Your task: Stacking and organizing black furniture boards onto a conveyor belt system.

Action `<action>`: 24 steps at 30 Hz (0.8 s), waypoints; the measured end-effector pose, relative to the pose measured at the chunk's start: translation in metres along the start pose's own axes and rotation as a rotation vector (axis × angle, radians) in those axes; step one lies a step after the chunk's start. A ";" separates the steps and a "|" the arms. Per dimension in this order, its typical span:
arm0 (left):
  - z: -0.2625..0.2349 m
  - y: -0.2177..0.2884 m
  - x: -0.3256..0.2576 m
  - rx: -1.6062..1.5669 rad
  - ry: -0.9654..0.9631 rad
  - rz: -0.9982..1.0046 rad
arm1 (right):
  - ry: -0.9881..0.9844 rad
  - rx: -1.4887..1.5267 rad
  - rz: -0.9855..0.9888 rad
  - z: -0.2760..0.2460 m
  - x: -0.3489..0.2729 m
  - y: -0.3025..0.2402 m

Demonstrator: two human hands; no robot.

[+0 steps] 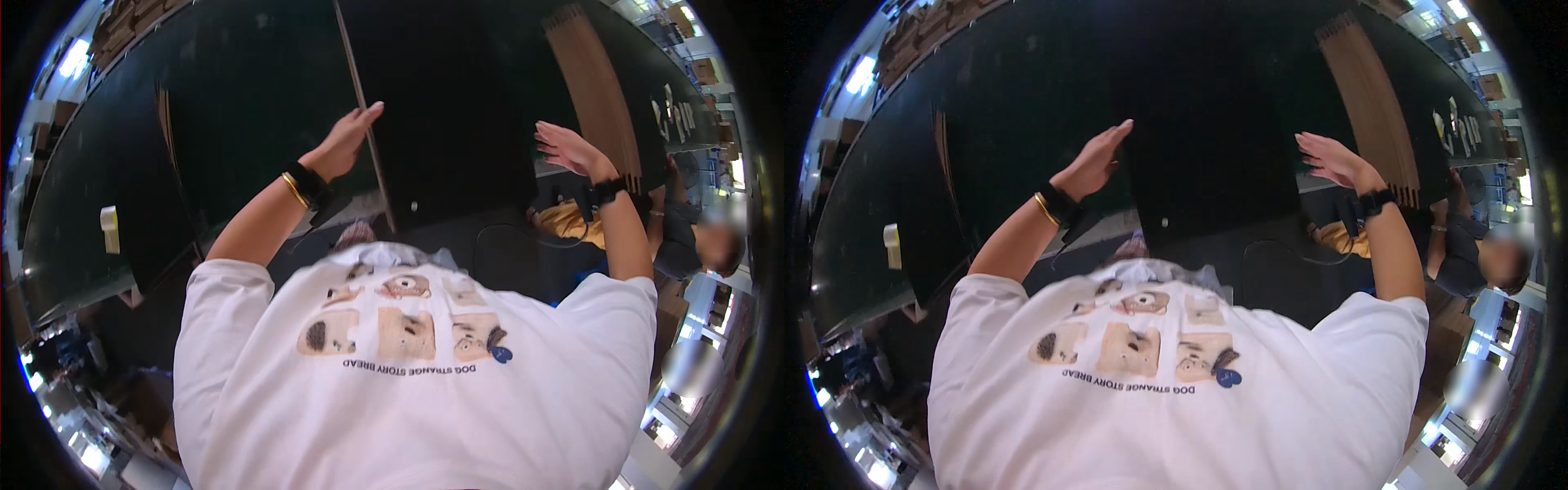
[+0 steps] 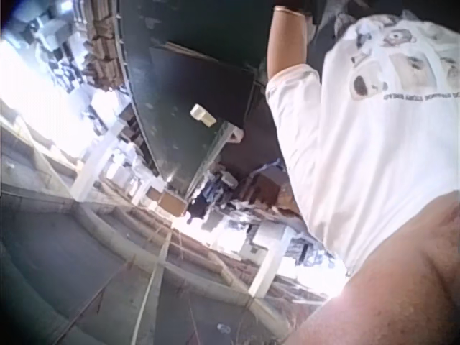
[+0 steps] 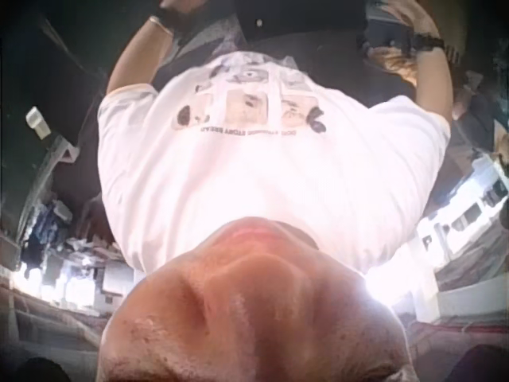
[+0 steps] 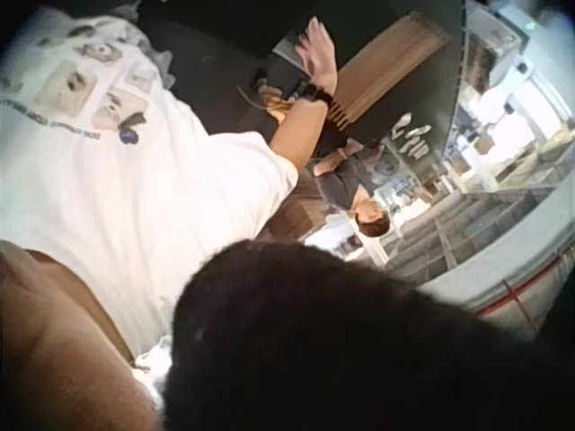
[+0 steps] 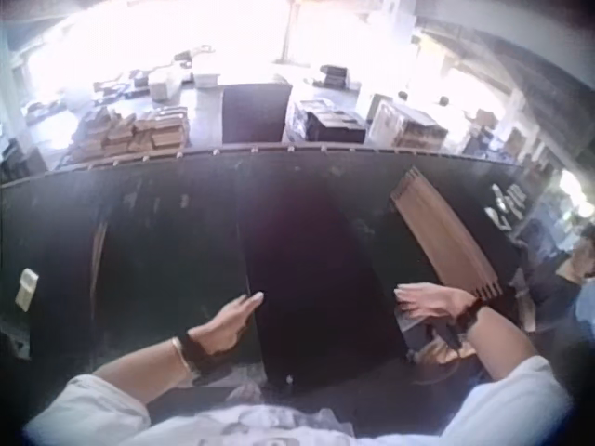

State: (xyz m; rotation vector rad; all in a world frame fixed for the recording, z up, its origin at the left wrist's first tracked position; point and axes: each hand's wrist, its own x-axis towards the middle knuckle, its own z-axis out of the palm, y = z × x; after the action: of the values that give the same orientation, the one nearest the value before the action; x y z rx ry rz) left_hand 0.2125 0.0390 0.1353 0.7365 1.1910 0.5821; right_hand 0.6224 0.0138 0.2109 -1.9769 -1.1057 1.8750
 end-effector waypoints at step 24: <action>0.043 -0.094 0.000 -0.238 -0.039 0.019 | 0.202 0.212 -0.162 0.076 -0.014 0.102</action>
State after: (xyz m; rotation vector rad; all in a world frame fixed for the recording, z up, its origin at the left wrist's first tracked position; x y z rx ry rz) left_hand 0.2555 -0.0300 0.0713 0.5547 1.0582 0.7082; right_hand 0.5911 -0.0926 0.1459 -1.8502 -0.9375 1.5986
